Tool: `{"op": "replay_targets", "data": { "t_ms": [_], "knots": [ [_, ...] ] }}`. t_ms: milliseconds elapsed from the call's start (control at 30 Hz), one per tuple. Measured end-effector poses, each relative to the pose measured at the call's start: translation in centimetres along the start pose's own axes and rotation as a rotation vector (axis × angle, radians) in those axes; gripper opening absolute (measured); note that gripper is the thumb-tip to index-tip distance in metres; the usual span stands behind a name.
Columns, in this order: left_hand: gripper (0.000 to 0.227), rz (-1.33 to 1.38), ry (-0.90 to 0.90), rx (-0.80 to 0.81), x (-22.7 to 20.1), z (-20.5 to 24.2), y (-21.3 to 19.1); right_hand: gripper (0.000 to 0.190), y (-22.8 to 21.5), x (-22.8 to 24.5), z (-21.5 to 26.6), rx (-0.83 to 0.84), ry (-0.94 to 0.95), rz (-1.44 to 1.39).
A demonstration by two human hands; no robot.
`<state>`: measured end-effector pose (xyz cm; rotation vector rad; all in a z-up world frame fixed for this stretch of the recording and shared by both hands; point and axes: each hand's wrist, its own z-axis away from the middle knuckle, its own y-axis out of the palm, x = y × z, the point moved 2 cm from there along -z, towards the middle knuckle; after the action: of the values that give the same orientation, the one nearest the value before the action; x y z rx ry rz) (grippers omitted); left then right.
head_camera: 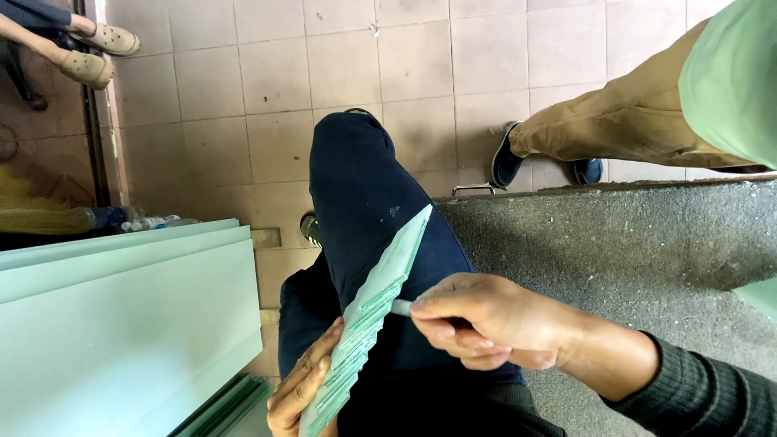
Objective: Inspecting and separating a stack of thin white panels using a small tool
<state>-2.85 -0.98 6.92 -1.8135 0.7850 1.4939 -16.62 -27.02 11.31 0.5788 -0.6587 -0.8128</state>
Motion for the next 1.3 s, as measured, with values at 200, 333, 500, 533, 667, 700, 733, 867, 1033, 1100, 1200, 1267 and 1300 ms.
{"op": "replay_targets", "data": {
  "t_ms": [200,333,500,533,667,700,733,867,1033,1100,1200,1267,1300],
  "knots": [
    [0.034,-0.03,-0.032,-0.061,-0.2,0.0,0.4,0.047,0.6,-0.5,0.0,-0.026,-0.023,0.0],
    [0.035,0.006,-0.021,-0.052,0.1,0.2,0.0,0.049,0.6,-1.0,-0.1,-0.03,-0.043,0.043],
    [0.038,-0.028,0.044,0.08,0.2,-0.4,-0.8,0.052,1.1,-1.5,0.1,-0.042,-0.096,0.075],
    [0.038,-0.029,0.045,0.08,0.4,-0.2,-0.6,0.052,1.0,-1.4,0.0,-0.041,-0.097,0.075],
    [0.038,-0.01,-0.005,0.032,0.3,0.1,-0.5,0.052,1.3,-1.0,0.3,-0.065,-0.106,0.102],
    [0.04,-0.016,-0.014,0.042,0.2,-0.1,-0.6,0.051,1.5,-1.0,0.5,-0.062,-0.113,0.098],
    [0.04,-0.015,-0.016,0.042,0.4,0.1,-0.4,0.051,1.4,-1.1,0.4,-0.063,-0.112,0.097],
    [0.038,-0.01,0.014,0.034,0.6,0.0,-0.7,0.053,1.3,-1.2,0.1,-0.067,-0.148,0.123],
    [0.036,-0.02,0.028,-0.002,0.8,0.3,-0.7,0.052,1.5,-1.5,0.4,-0.028,-0.171,0.115],
    [0.044,-0.03,0.044,0.117,1.0,0.2,-1.2,0.049,0.8,-1.4,-0.1,-0.077,-0.142,0.117],
    [0.04,-0.033,0.033,0.077,1.0,0.2,-1.0,0.05,1.3,-1.5,0.2,-0.074,-0.193,0.148],
    [0.048,-0.02,0.047,0.052,2.6,1.2,-1.2,0.052,1.7,-1.4,0.8,-0.015,-0.181,0.144],
    [0.063,-0.006,0.06,0.029,3.4,1.6,-1.4,0.054,2.0,-1.4,1.1,0.041,-0.168,0.14]
  ]
}}
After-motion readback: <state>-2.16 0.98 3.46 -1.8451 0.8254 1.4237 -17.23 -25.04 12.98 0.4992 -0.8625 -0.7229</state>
